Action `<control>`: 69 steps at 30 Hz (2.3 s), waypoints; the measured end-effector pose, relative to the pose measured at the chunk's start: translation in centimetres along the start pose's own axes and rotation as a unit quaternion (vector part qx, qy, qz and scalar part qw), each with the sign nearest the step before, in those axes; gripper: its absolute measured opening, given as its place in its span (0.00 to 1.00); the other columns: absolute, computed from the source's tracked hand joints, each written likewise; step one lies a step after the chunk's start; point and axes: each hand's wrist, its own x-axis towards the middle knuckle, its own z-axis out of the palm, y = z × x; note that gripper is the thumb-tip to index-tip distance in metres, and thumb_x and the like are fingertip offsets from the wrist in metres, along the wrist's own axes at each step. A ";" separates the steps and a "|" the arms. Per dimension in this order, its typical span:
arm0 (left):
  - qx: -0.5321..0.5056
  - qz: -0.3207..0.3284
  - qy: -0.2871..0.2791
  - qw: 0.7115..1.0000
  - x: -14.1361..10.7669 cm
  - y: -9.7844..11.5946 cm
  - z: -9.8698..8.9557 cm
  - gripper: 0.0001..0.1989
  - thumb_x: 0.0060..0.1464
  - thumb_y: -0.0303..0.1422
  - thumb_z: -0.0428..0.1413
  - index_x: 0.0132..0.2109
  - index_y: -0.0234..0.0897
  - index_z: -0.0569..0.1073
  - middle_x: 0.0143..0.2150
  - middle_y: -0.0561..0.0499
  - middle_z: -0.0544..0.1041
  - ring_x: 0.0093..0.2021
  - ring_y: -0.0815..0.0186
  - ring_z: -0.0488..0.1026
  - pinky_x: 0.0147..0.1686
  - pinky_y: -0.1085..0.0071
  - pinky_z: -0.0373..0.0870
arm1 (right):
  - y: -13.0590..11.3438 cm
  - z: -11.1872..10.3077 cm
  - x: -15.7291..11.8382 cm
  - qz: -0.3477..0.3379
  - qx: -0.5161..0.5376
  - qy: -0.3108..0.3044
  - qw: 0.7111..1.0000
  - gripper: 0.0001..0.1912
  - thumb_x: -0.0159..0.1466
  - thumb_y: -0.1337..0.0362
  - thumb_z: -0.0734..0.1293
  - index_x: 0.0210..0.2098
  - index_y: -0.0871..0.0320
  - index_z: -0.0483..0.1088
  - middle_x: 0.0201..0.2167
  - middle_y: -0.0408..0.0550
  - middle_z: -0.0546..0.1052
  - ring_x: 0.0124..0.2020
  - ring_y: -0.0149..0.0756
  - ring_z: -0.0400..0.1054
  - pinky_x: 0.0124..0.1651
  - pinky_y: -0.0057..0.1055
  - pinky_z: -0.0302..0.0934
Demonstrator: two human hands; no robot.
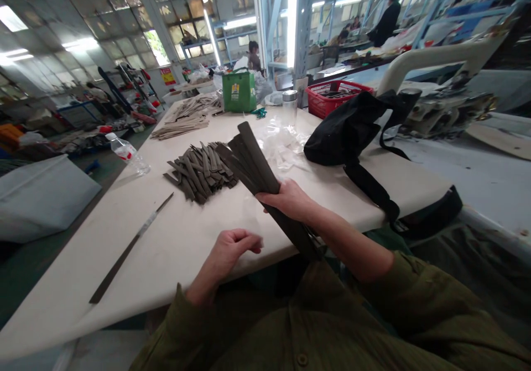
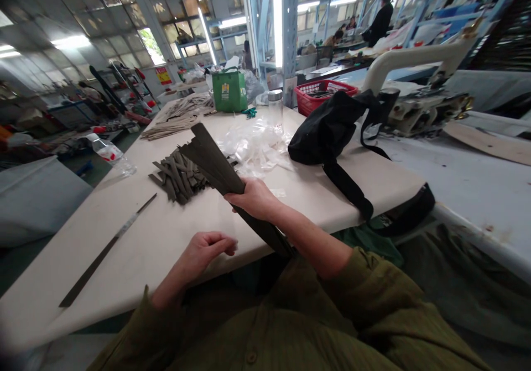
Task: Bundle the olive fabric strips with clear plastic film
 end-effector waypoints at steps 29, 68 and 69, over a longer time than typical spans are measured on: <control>-0.395 0.018 0.163 0.904 1.0 -0.4 -1.2 0.15 0.36 0.38 0.69 0.30 0.35 0.74 0.28 0.54 0.79 0.29 0.69 0.75 0.35 0.71 0.73 | 4.5 0.8 -8.0 -0.012 -0.044 -0.135 0.990 0.12 0.58 0.60 0.64 0.22 0.58 0.63 0.17 0.39 0.65 0.20 0.28 0.58 0.21 0.22 0.51; -0.424 0.060 0.230 0.874 0.7 -0.8 2.2 0.16 0.42 0.37 0.67 0.37 0.31 0.79 0.31 0.48 0.80 0.32 0.68 0.75 0.34 0.74 0.71 | 8.2 4.2 -8.6 -0.047 0.002 -0.073 0.996 0.09 0.60 0.62 0.63 0.24 0.59 0.66 0.21 0.41 0.67 0.23 0.31 0.59 0.26 0.25 0.53; -0.409 0.059 0.209 0.886 0.4 -0.9 2.8 0.15 0.43 0.37 0.66 0.36 0.31 0.79 0.30 0.48 0.79 0.31 0.67 0.75 0.33 0.73 0.70 | 8.3 4.3 -8.5 -0.055 0.002 -0.058 0.997 0.10 0.60 0.61 0.63 0.25 0.60 0.67 0.22 0.42 0.68 0.24 0.32 0.60 0.27 0.26 0.55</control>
